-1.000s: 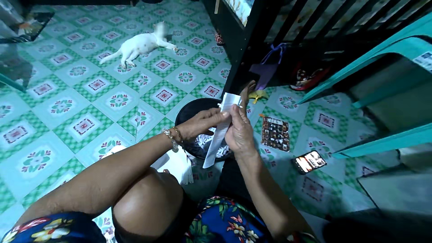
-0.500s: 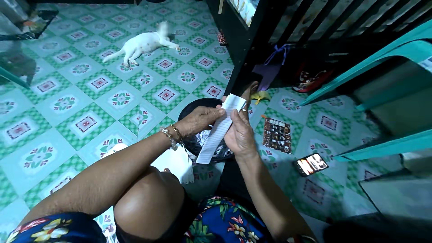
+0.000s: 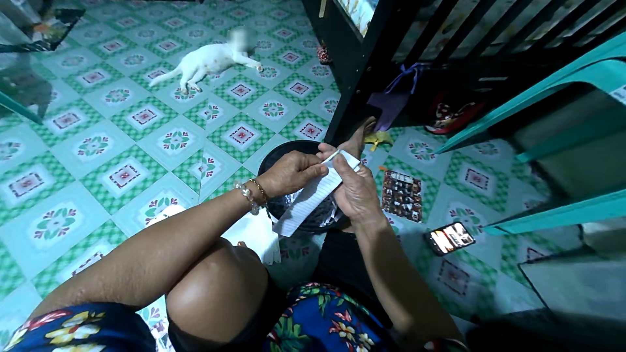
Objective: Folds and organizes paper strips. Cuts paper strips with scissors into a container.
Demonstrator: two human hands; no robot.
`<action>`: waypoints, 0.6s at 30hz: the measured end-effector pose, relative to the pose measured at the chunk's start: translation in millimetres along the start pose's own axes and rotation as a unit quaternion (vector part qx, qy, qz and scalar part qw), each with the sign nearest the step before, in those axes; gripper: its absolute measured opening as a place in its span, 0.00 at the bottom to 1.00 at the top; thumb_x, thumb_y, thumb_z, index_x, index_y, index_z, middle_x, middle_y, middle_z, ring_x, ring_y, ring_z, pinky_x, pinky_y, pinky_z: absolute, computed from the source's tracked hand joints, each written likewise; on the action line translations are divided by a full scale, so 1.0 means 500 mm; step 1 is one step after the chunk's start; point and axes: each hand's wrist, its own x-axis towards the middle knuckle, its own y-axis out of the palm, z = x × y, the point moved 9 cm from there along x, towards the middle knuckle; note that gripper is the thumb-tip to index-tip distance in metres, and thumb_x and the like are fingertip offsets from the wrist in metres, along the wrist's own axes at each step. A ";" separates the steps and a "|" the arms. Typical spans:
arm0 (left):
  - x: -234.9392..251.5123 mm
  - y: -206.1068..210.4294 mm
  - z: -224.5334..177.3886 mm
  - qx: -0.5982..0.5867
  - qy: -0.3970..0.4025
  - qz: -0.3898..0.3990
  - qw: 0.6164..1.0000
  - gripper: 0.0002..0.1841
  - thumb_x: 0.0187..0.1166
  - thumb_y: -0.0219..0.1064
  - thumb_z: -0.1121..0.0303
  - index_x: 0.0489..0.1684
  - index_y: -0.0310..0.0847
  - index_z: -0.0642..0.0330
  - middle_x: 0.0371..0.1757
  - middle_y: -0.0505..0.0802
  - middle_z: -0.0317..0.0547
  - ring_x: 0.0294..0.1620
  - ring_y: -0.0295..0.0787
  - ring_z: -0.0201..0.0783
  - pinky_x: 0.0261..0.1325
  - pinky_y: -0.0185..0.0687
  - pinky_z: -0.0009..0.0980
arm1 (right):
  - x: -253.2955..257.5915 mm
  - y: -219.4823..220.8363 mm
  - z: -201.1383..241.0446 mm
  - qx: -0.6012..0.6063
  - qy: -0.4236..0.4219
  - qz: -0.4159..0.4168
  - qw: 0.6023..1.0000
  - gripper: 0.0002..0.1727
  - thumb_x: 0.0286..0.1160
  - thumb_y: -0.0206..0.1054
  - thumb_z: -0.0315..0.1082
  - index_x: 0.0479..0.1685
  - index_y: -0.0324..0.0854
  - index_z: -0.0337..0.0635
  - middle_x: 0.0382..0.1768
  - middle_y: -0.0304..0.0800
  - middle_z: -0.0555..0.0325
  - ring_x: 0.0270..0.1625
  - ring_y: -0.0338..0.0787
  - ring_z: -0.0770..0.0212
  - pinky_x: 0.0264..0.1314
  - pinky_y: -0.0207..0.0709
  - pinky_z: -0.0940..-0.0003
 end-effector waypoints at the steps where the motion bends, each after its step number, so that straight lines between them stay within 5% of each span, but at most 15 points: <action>1: 0.000 0.002 0.001 -0.012 -0.007 0.004 1.000 0.16 0.87 0.61 0.70 0.24 0.83 0.63 0.19 0.80 0.30 0.21 0.74 0.17 0.29 0.70 0.17 | 0.001 0.003 0.001 0.004 -0.005 0.001 1.000 0.12 0.85 0.62 0.35 0.57 0.88 0.45 0.51 0.94 0.68 0.55 0.91 0.74 0.64 0.84 0.74; 6: -0.009 0.031 0.018 -0.032 -0.099 0.087 0.991 0.15 0.86 0.64 0.70 0.25 0.86 0.64 0.19 0.84 0.30 0.20 0.76 0.17 0.29 0.73 0.17 | 0.009 -0.007 -0.007 0.042 0.040 -0.034 0.998 0.13 0.88 0.55 0.30 0.45 0.87 0.42 0.44 0.97 0.59 0.50 0.95 0.67 0.58 0.88 0.69; 10: -0.032 0.056 0.045 0.032 -0.158 0.185 0.969 0.17 0.85 0.66 0.70 0.19 0.81 0.64 0.16 0.79 0.33 0.18 0.71 0.22 0.26 0.67 0.21 | 0.030 -0.057 0.014 0.080 0.083 -0.078 0.990 0.15 0.94 0.45 0.34 0.50 0.80 0.45 0.39 0.95 0.60 0.47 0.96 0.60 0.55 0.91 0.59; 13: -0.042 0.049 0.047 0.040 -0.152 0.195 0.968 0.20 0.85 0.64 0.72 0.14 0.76 0.61 0.14 0.76 0.32 0.16 0.68 0.22 0.24 0.63 0.21 | 0.045 -0.098 0.045 0.105 0.066 -0.099 0.987 0.16 0.95 0.44 0.37 0.49 0.80 0.46 0.39 0.95 0.60 0.45 0.96 0.62 0.53 0.91 0.61; 16: -0.059 0.045 0.059 0.060 -0.191 0.216 0.956 0.15 0.86 0.63 0.73 0.25 0.86 0.66 0.24 0.91 0.37 0.24 0.84 0.23 0.35 0.79 0.23 | 0.049 -0.132 0.083 0.105 0.023 -0.130 0.986 0.17 0.96 0.44 0.37 0.48 0.80 0.47 0.40 0.95 0.62 0.45 0.96 0.64 0.54 0.92 0.64; 18: -0.060 0.029 0.066 0.141 -0.187 0.201 0.951 0.12 0.86 0.63 0.73 0.34 0.91 0.70 0.31 0.93 0.47 0.33 0.88 0.34 0.46 0.84 0.35 | 0.046 -0.144 0.105 0.090 -0.003 -0.143 0.986 0.17 0.96 0.43 0.37 0.48 0.80 0.48 0.39 0.95 0.64 0.45 0.96 0.65 0.55 0.91 0.64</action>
